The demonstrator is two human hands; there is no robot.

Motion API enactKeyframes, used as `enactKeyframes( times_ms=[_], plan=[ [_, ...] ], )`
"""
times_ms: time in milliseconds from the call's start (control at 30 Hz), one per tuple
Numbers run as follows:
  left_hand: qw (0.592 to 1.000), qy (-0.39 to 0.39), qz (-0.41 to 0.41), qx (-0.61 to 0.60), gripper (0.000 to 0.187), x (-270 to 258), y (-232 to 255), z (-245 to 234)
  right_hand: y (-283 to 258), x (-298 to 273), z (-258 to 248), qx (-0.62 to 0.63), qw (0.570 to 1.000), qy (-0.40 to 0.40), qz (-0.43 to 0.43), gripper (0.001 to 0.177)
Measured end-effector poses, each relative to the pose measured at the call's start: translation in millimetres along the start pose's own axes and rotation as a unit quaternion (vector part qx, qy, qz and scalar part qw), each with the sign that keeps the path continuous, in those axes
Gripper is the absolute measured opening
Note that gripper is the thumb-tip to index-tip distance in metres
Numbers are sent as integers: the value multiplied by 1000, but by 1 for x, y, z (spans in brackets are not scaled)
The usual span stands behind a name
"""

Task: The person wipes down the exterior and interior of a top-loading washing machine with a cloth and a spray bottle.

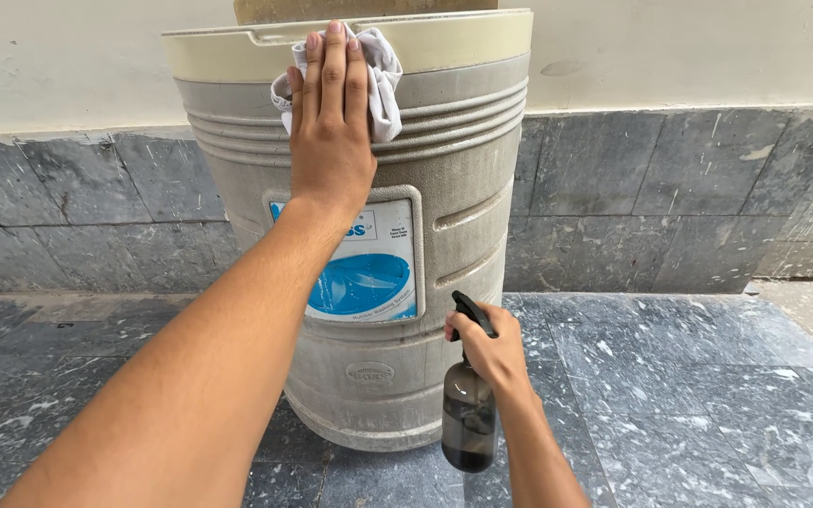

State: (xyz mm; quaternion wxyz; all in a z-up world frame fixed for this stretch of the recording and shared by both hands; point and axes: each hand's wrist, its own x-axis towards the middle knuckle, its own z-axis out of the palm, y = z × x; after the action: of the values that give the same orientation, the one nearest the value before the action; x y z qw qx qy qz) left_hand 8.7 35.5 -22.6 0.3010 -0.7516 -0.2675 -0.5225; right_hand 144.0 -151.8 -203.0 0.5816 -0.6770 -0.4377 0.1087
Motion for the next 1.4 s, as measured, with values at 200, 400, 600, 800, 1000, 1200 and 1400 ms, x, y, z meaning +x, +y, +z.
enactKeyframes(
  times_ms=[200,400,600,800,1000,1200,1400],
  plan=[
    [1000,-3,1,-1,73,-1,0,-1,1,8,14,96,991,11,95,26],
    [1000,5,0,5,74,-2,0,0,13,14,18,89,990,15,112,31],
    [1000,-9,0,14,75,-2,0,-2,20,17,21,58,995,13,84,31],
    [1000,-6,3,22,78,-1,-2,0,29,15,21,-12,998,25,61,32],
    [1000,13,11,6,78,-1,-4,3,27,17,21,69,995,19,73,30],
    [1000,12,12,16,78,-3,-3,3,19,13,23,78,993,32,78,36],
    [1000,6,16,24,81,-3,-6,2,13,12,19,52,993,27,106,41]
  ],
)
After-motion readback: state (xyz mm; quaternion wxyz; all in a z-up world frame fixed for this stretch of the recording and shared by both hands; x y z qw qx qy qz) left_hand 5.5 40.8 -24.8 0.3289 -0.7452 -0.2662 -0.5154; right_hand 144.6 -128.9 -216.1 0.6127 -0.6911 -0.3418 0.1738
